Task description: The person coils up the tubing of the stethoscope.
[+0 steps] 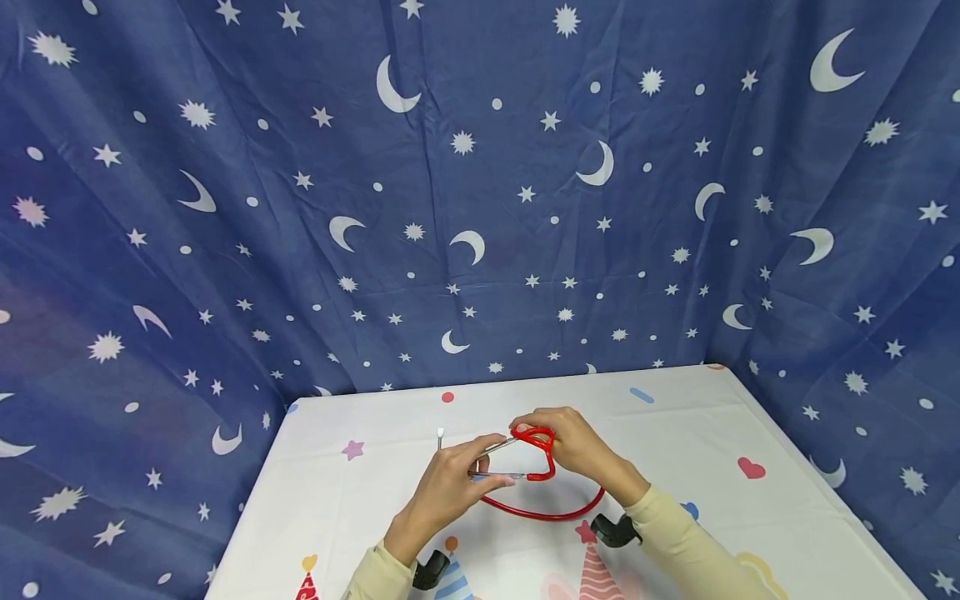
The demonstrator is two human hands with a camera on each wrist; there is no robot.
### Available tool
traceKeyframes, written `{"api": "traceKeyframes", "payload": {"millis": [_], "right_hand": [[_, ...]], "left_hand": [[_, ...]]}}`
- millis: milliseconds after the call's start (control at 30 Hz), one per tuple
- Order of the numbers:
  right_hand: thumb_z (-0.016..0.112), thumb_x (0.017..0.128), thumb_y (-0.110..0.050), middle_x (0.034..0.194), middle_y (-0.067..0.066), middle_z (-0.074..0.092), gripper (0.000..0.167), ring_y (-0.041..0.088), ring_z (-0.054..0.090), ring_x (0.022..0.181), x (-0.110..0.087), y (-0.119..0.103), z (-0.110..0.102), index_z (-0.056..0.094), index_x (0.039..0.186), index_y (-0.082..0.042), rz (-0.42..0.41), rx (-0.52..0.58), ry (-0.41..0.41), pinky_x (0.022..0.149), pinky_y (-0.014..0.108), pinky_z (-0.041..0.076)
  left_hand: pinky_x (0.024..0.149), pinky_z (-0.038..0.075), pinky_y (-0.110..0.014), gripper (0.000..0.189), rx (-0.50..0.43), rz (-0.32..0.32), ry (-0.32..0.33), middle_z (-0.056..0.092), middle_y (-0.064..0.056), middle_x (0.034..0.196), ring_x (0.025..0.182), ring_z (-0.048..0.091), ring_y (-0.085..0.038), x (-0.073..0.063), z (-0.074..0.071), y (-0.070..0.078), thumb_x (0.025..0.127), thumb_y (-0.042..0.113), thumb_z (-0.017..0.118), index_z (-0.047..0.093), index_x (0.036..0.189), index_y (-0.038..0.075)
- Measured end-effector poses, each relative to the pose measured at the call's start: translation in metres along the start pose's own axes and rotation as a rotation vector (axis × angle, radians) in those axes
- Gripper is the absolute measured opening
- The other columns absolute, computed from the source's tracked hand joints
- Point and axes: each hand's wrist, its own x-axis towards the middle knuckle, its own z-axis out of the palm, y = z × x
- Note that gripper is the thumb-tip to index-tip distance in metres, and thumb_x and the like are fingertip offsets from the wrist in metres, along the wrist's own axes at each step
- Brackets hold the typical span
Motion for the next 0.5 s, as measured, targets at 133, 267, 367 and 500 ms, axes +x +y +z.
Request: {"api": "traceKeyframes", "payload": {"millis": [133, 267, 367, 500], "right_hand": [[0.062, 0.087, 0.006, 0.100, -0.001, 0.075, 0.033, 0.015, 0.071, 0.090, -0.002, -0.002, 0.003, 0.074, 0.110, -0.014, 0.069, 0.046, -0.004, 0.079, 0.031, 0.058], [0.065, 0.094, -0.015, 0.079, -0.001, 0.072, 0.013, 0.006, 0.062, 0.070, -0.006, -0.003, 0.006, 0.075, 0.090, -0.010, 0.113, 0.080, 0.022, 0.064, 0.023, 0.052], [0.062, 0.096, -0.028, 0.062, -0.006, 0.058, 0.031, 0.000, 0.048, 0.059, -0.010, -0.003, 0.010, 0.066, 0.071, -0.011, 0.114, 0.080, 0.036, 0.054, 0.019, 0.043], [0.062, 0.097, -0.023, 0.060, -0.010, 0.047, 0.021, -0.001, 0.037, 0.055, -0.016, -0.002, 0.015, 0.065, 0.078, -0.013, 0.109, 0.084, 0.021, 0.050, 0.018, 0.036]], "left_hand": [[0.050, 0.031, -0.007, 0.054, -0.055, -0.024, 0.023, 0.053, 0.009, 0.068, 0.057, 0.037, 0.006, 0.001, -0.001, 0.000, 0.076, 0.033, 0.082, 0.064, 0.123, 0.015], [0.050, 0.032, -0.008, 0.053, -0.077, -0.039, 0.049, 0.054, 0.008, 0.071, 0.057, 0.037, 0.005, 0.003, -0.001, 0.000, 0.077, 0.029, 0.082, 0.063, 0.124, 0.015], [0.049, 0.032, -0.008, 0.052, -0.092, -0.048, 0.070, 0.054, 0.007, 0.072, 0.057, 0.037, 0.005, 0.004, 0.000, -0.001, 0.078, 0.025, 0.082, 0.063, 0.125, 0.013], [0.050, 0.034, -0.010, 0.051, -0.087, -0.081, 0.132, 0.053, 0.008, 0.070, 0.058, 0.037, 0.004, 0.004, -0.002, -0.004, 0.078, 0.023, 0.082, 0.063, 0.123, 0.012]]}}
